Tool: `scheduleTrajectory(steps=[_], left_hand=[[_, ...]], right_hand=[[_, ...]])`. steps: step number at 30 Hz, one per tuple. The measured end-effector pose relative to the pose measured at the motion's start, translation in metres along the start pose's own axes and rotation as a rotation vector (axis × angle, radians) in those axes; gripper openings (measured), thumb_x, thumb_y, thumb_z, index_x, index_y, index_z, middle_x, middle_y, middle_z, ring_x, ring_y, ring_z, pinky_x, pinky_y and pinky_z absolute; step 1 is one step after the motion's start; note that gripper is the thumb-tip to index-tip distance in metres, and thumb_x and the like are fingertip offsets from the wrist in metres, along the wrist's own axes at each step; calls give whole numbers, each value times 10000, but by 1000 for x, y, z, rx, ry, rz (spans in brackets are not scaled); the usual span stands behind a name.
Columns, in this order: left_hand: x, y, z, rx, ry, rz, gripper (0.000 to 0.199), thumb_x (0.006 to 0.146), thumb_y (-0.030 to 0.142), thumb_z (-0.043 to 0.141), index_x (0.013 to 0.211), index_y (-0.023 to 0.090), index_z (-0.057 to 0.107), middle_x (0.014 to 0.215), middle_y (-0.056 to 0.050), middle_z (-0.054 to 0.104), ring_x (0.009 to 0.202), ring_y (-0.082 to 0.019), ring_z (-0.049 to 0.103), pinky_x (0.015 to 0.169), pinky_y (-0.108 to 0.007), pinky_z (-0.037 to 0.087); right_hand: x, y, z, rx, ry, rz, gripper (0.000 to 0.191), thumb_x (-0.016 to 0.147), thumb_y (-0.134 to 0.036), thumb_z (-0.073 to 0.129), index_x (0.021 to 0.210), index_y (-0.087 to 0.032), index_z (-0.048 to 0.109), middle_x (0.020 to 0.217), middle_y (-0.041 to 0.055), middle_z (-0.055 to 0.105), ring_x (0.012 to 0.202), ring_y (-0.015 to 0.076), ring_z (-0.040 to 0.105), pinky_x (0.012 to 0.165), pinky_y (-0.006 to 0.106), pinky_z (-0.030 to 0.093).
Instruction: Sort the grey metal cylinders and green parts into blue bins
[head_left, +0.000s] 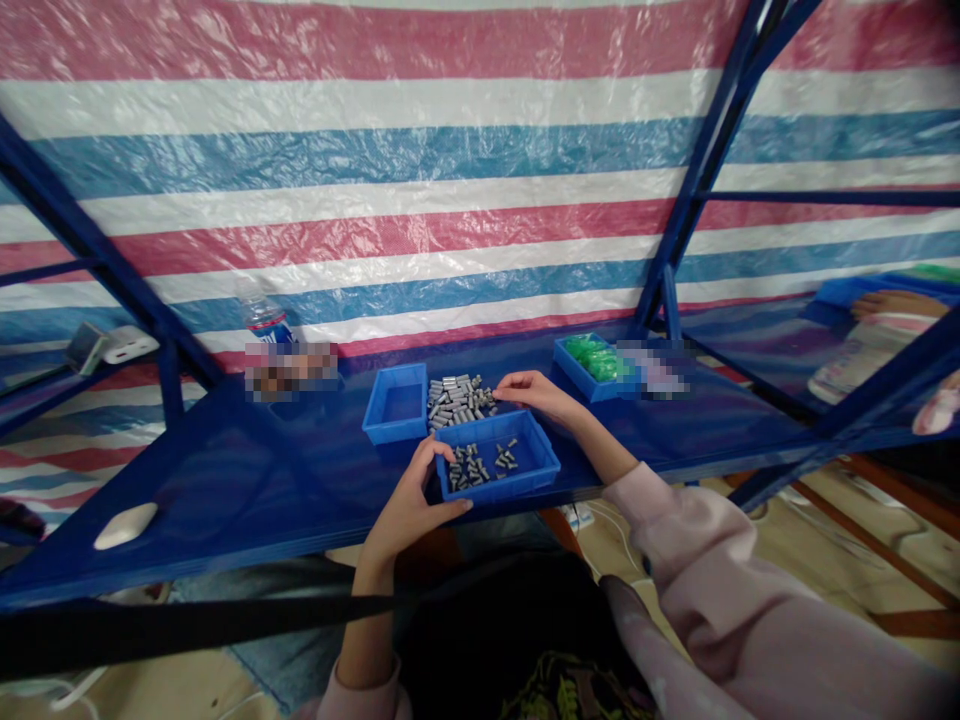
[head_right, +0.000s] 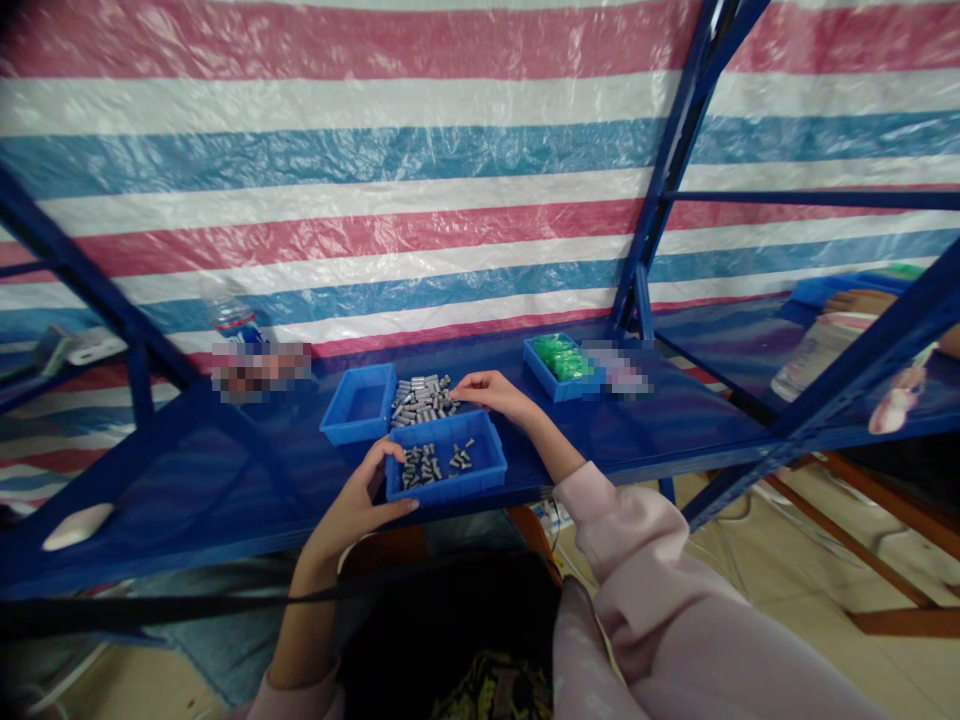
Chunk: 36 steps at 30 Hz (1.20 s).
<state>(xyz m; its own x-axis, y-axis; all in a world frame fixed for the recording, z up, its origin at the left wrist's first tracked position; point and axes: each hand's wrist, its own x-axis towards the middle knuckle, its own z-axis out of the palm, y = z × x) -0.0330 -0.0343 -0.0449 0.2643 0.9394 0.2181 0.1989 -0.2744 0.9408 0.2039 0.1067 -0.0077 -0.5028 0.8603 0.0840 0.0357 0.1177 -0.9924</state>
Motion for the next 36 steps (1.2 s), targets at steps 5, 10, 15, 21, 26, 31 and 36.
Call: scheduleTrajectory(steps=[5,10,15,21,26,31,36], left_hand=[[0,-1,0,-5,6,-6,453,696,186,770,1017,245,456,1285,-46,473,1183,-250,488,1016,-340,365],[1,1,-1,18,5,-1,437,695,187,772,991,242,455,1255,-42,476,1175,-245,481,1007,-330,365],[0,2,0,35,17,20,436,672,197,794,955,236,465,1205,-40,481,1178,-248,473,1012,-325,356],[-1,3,1,17,26,18,447,658,218,808,946,232,467,1246,-54,486,1181,-257,475,1015,-331,354],[-1,2,1,34,18,21,444,666,193,798,951,236,460,1244,-45,480,1180,-255,473,1011,-331,350],[-1,2,0,42,24,30,440,659,195,799,949,230,470,1222,-45,493,1163,-255,483,1005,-331,350],[-1,3,1,37,29,33,438,663,197,798,951,230,469,1243,-46,493,1169,-254,482,1009,-326,343]], right_hand=[[3,5,0,-26,-19,-1,295,660,-412,774,760,-144,702,615,-22,615,556,93,493,561,240,355],[12,18,-3,-196,87,-63,307,669,-386,758,848,-139,727,784,38,706,705,155,601,689,287,453],[19,33,-11,-374,-1,-174,380,709,-303,732,1061,-159,724,1087,84,718,1017,247,635,909,368,466],[21,42,-13,-542,40,-219,295,734,-182,689,1023,-184,748,1060,93,735,1001,268,660,931,407,468],[21,40,-11,-621,154,-203,272,666,-192,741,937,-176,744,847,58,729,778,203,638,764,339,500],[21,38,-11,-533,230,-212,348,698,-126,658,1043,-165,682,738,12,691,692,154,609,735,302,487],[21,38,-13,-545,170,-152,269,659,-138,714,928,-148,717,799,47,707,764,179,624,761,313,480]])
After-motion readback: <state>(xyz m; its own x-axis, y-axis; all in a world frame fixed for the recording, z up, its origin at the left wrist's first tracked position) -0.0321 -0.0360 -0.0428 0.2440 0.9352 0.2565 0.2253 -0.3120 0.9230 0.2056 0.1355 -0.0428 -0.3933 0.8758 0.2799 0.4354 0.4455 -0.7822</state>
